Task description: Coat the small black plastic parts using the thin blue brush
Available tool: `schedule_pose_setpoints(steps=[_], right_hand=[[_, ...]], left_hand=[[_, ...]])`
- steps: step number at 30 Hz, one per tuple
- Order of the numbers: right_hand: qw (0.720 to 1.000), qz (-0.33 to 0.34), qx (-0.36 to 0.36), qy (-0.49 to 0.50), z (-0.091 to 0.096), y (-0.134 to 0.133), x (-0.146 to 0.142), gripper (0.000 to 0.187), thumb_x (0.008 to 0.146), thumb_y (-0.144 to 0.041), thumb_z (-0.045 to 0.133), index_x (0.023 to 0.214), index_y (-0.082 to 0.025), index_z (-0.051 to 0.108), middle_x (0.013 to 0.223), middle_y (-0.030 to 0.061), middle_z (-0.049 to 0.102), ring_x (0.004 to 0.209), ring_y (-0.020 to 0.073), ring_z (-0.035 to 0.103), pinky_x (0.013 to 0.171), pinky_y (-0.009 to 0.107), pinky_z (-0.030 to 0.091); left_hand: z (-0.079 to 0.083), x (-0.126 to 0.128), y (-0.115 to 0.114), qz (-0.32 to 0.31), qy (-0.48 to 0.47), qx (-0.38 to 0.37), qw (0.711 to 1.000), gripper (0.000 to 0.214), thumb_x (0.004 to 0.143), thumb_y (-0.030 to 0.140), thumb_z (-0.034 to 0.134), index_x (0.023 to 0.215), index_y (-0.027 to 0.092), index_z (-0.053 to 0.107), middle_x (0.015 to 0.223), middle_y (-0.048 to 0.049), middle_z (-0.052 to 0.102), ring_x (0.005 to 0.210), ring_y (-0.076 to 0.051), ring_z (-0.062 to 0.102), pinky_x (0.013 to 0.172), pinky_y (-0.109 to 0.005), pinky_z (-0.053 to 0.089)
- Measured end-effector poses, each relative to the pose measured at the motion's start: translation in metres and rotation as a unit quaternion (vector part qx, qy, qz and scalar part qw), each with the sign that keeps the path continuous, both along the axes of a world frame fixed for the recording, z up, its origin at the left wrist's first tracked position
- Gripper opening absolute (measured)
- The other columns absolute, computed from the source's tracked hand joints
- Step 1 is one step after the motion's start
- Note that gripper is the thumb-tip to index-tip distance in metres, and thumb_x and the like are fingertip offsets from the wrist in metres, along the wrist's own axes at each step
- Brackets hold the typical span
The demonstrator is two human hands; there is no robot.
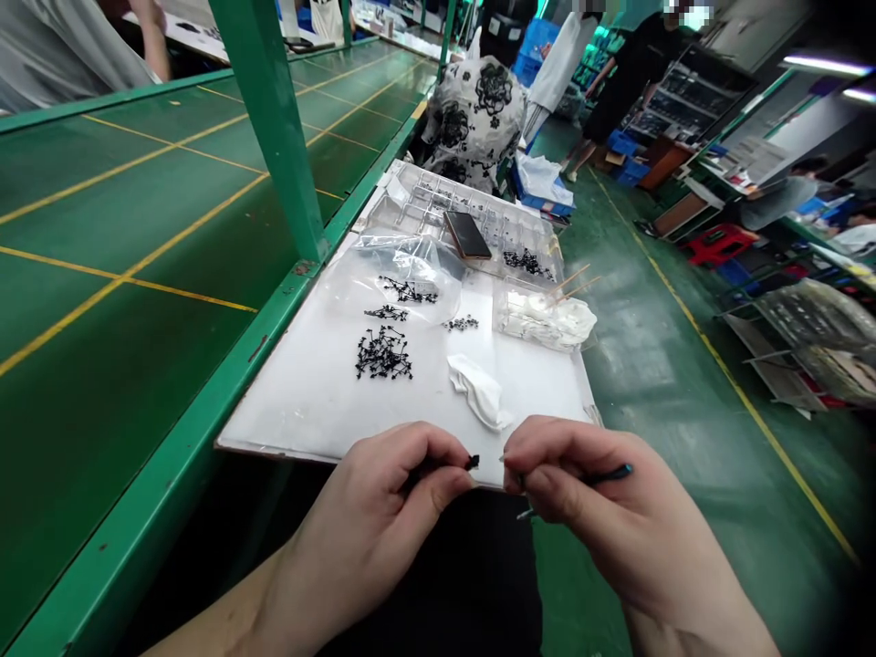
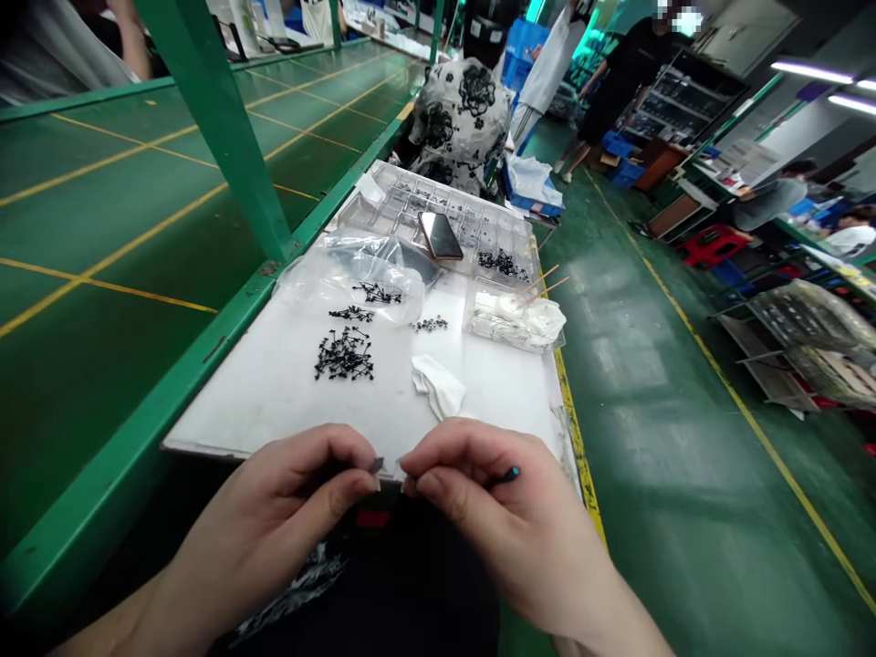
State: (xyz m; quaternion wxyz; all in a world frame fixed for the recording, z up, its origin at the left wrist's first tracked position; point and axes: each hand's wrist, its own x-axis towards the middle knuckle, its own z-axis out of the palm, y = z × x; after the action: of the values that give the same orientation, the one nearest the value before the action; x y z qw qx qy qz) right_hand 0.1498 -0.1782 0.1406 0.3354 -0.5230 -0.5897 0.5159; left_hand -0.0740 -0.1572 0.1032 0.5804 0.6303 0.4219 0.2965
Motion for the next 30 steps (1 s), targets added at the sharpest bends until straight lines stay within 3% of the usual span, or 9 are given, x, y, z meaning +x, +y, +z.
schedule_pose_setpoints(steps=[5,8,11,13,22,30], right_hand=[[1.0,0.001,0.006,-0.017,0.005,-0.006,0.0,0.008,0.095,-0.033,0.074,0.097,-0.027,0.077,0.088,0.0039,0.074,0.078,0.0137,0.069,0.059,0.018,0.05],[0.995,0.001,0.085,-0.057,0.006,-0.007,-0.002,0.005,0.096,-0.026,0.071,0.099,-0.028,0.074,0.09,0.0026,0.073,0.083,0.014,0.069,0.063,0.02,0.051],[0.981,0.007,0.173,-0.087,0.004,-0.008,-0.004,0.017,0.094,-0.016,0.071,0.104,-0.03,0.073,0.095,0.0015,0.069,0.085,0.0127,0.067,0.07,0.022,0.052],[0.977,0.019,0.19,-0.093,0.001,-0.008,-0.006,0.021,0.094,-0.015,0.072,0.107,-0.031,0.074,0.097,0.0014,0.066,0.085,0.0123,0.066,0.07,0.023,0.051],[0.983,0.023,0.158,-0.094,-0.002,-0.004,-0.013,0.028,0.095,-0.018,0.072,0.114,-0.038,0.077,0.094,0.0013,0.062,0.079,0.0111,0.063,0.061,0.023,0.047],[0.989,0.014,0.118,-0.089,0.001,-0.002,-0.014,0.014,0.094,-0.024,0.074,0.103,-0.033,0.079,0.09,0.0024,0.062,0.075,0.0113,0.061,0.054,0.022,0.042]], left_hand=[[0.008,0.002,-0.006,0.002,0.003,-0.01,1.0,0.018,0.1,0.036,0.06,0.089,0.023,0.068,0.079,0.005,0.071,0.073,-0.008,0.064,0.066,-0.017,0.047],[0.011,0.003,-0.007,0.004,0.003,-0.008,1.0,0.019,0.1,0.037,0.06,0.089,0.023,0.068,0.08,0.0043,0.071,0.074,-0.009,0.065,0.066,-0.018,0.049],[0.011,0.003,-0.008,0.004,0.005,-0.003,1.0,0.02,0.1,0.037,0.059,0.089,0.023,0.069,0.079,0.0039,0.071,0.073,-0.01,0.066,0.066,-0.019,0.049],[0.01,0.003,-0.008,0.003,0.002,0.004,1.0,0.019,0.1,0.035,0.06,0.09,0.023,0.069,0.08,0.0041,0.071,0.073,-0.009,0.065,0.066,-0.018,0.049],[0.009,0.002,-0.008,0.0,-0.008,0.029,1.0,0.017,0.1,0.029,0.06,0.088,0.023,0.069,0.082,0.0062,0.073,0.073,-0.006,0.065,0.064,-0.016,0.046],[0.006,0.001,-0.009,-0.006,-0.003,0.075,0.997,0.016,0.101,0.026,0.058,0.09,0.023,0.068,0.086,0.0051,0.073,0.076,-0.006,0.066,0.066,-0.016,0.047]])
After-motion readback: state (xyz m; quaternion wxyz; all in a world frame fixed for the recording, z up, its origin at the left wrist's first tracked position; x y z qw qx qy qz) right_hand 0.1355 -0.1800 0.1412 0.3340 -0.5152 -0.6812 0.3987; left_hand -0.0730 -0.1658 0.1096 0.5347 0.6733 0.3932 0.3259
